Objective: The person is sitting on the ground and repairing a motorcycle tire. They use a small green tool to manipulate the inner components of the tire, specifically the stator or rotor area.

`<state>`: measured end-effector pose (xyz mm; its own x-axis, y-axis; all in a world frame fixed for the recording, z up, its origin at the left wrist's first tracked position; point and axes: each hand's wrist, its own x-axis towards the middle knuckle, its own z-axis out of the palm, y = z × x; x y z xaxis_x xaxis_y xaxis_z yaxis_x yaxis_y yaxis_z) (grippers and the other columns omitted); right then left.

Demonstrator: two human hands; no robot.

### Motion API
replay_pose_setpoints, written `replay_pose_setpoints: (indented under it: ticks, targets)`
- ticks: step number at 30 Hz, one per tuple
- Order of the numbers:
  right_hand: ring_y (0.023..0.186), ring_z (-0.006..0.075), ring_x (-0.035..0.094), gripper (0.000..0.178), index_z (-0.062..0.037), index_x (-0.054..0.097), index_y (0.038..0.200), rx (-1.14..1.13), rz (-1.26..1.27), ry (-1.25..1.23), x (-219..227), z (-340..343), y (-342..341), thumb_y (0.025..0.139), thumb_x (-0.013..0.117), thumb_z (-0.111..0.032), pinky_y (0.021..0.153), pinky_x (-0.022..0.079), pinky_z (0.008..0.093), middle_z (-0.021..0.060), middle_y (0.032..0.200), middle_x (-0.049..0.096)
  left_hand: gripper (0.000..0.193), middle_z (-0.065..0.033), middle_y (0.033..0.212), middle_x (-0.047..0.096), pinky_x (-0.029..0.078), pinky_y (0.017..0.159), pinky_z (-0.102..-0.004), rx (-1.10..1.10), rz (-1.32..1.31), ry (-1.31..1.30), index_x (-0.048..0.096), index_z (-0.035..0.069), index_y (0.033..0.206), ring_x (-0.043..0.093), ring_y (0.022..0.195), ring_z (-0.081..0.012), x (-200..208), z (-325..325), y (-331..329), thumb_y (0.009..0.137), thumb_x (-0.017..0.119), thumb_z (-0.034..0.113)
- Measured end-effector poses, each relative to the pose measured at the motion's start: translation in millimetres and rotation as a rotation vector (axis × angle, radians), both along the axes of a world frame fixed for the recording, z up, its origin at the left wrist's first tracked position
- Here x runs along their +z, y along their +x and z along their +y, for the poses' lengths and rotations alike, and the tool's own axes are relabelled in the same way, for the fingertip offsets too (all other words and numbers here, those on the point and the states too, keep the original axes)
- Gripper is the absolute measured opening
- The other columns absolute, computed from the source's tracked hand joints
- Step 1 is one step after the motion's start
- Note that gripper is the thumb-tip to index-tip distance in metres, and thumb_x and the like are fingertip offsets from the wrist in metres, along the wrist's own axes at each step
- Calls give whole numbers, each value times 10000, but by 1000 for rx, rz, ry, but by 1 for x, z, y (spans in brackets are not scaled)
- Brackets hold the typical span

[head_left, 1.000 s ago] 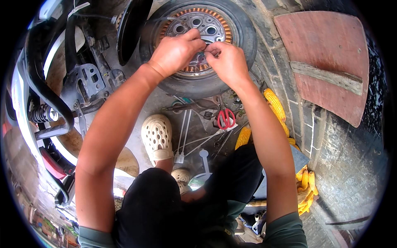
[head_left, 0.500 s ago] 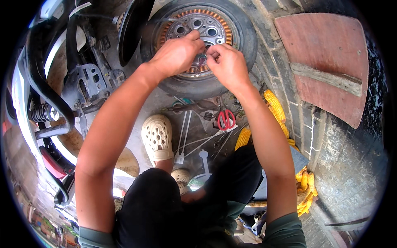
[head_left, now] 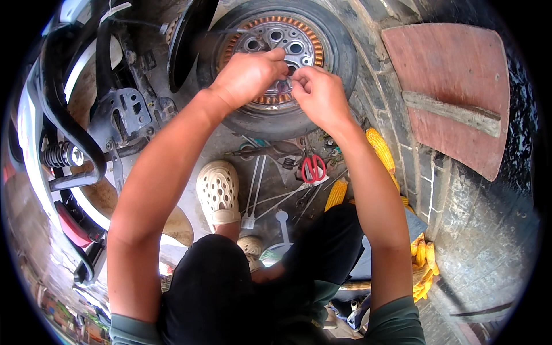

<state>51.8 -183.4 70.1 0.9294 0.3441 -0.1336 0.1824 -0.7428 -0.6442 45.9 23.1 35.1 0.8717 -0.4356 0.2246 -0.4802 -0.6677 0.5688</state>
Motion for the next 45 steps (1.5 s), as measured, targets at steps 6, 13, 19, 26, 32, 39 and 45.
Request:
replay_pose_setpoints:
  ticks: [6,13,19,26,32,39,45]
  targets:
    - [782,215,714,139,-23,701,957,-147,30,64,23,-8,-21,840,748,-81,714,571,355,106,937,698,151,-67,1057,640,574,725,-411,20,22,-4,712,73,1063,694,889,-315,-6,5,-3,924,657,55]
    - [858,285,714,162,-40,624,1006,-37,-81,161,14,-11,-43,866,705,-53,772,562,376,112,1032,691,160,-109,1028,675,563,733,-444,169,-27,-229,656,63,1124,688,859,-356,-1,-3,-11,965,652,74]
    - [856,305,720,190,-56,619,1050,-84,107,74,20,-4,-37,873,687,-58,749,564,394,126,945,707,238,-174,946,706,549,684,-411,595,323,-399,588,48,1178,686,721,-334,-13,-14,-38,970,673,126]
    - [876,338,692,106,-38,661,959,200,-159,96,17,-11,-27,866,696,-75,770,552,421,121,930,686,283,-24,882,683,458,515,-228,575,649,-932,630,-12,1189,588,647,-58,-16,-29,-36,949,741,89]
    - [892,339,683,124,-42,696,951,175,-58,-13,20,-2,-14,878,734,-135,796,545,443,117,926,692,124,-8,811,679,417,486,-221,503,761,-1008,689,-8,1087,509,557,-37,-23,-25,-24,981,689,57]
    - [916,347,689,167,-35,711,1015,64,-213,-102,2,16,-9,881,733,-132,810,553,450,135,945,705,178,-15,878,706,503,601,-224,391,681,-932,704,-23,1123,603,720,-45,-23,-22,-15,970,691,67]
    - [923,343,700,177,-16,723,991,-36,-189,-164,-1,25,-10,875,750,-147,815,560,451,151,974,717,235,-35,924,728,533,726,-228,387,660,-859,715,-33,1152,623,800,-49,-22,-21,-10,960,707,103]
